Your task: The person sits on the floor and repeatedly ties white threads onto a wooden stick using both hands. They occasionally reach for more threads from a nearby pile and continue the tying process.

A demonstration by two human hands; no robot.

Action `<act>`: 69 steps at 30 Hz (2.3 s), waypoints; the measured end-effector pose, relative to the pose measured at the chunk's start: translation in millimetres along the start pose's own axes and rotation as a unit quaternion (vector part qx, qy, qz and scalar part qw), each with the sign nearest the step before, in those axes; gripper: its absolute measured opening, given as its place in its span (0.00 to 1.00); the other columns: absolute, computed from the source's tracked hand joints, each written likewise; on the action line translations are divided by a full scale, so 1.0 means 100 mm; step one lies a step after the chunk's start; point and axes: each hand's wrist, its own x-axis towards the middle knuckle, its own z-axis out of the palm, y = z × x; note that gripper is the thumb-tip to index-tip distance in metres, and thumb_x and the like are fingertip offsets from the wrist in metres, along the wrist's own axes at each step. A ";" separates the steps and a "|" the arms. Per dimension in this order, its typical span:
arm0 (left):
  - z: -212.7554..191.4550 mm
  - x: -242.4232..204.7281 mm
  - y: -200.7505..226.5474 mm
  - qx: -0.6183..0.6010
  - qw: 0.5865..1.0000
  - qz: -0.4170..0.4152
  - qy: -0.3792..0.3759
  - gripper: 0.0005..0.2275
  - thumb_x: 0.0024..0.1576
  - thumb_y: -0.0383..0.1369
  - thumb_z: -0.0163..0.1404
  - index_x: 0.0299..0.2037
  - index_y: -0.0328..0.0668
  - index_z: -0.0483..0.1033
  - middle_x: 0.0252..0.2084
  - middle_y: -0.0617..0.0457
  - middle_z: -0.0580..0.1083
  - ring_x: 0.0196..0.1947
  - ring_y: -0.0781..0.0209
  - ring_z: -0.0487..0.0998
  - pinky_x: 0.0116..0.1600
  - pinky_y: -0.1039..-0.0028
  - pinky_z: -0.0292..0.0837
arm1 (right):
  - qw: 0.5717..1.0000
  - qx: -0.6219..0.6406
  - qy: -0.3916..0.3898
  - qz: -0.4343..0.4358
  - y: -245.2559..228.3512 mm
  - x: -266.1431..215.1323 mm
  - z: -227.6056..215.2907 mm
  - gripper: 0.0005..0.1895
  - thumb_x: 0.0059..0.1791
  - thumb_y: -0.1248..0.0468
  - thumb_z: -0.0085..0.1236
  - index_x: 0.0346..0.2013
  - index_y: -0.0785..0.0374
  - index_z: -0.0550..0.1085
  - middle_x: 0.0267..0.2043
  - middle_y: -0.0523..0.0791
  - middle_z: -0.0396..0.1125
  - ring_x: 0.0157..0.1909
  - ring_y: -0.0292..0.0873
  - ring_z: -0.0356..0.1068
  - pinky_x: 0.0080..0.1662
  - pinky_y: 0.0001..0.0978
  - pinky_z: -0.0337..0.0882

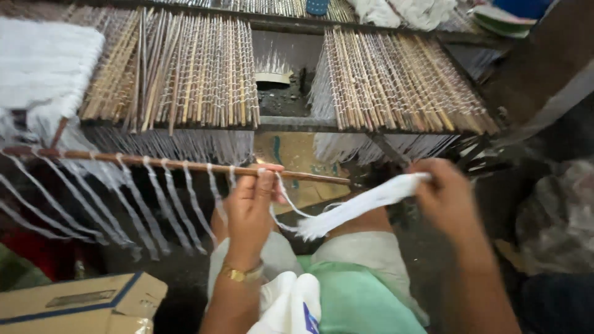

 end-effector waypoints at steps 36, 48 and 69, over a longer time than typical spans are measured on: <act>0.27 -0.21 0.23 0.089 0.992 0.050 -0.073 0.10 0.67 0.35 0.42 0.45 0.43 0.77 0.36 0.58 0.73 0.34 0.69 0.74 0.42 0.78 0.71 | 0.977 0.091 -0.113 -0.154 -1.25 0.25 0.18 0.13 0.53 0.67 0.51 0.51 0.62 0.77 0.48 0.47 0.73 0.53 0.45 0.72 0.57 0.38 0.70; 0.36 -0.24 -0.03 0.005 0.997 -0.042 -0.067 0.07 0.60 0.29 0.55 0.44 0.32 0.81 0.34 0.48 0.82 0.34 0.71 0.76 0.45 0.70 0.78 | 0.971 0.159 -0.046 -0.170 -1.05 0.22 0.62 0.16 0.53 0.67 0.50 0.55 0.64 0.74 0.48 0.50 0.76 0.47 0.57 0.77 0.54 0.51 0.72; 0.49 -0.21 -0.65 -0.472 0.851 -0.188 -0.132 0.12 0.70 0.44 0.35 0.47 0.45 0.63 0.37 0.52 0.62 0.24 0.74 0.61 0.25 0.90 0.52 | 0.975 0.127 -0.021 -0.182 -0.90 0.22 0.54 0.13 0.55 0.68 0.51 0.52 0.63 0.78 0.43 0.48 0.76 0.40 0.53 0.75 0.47 0.43 0.74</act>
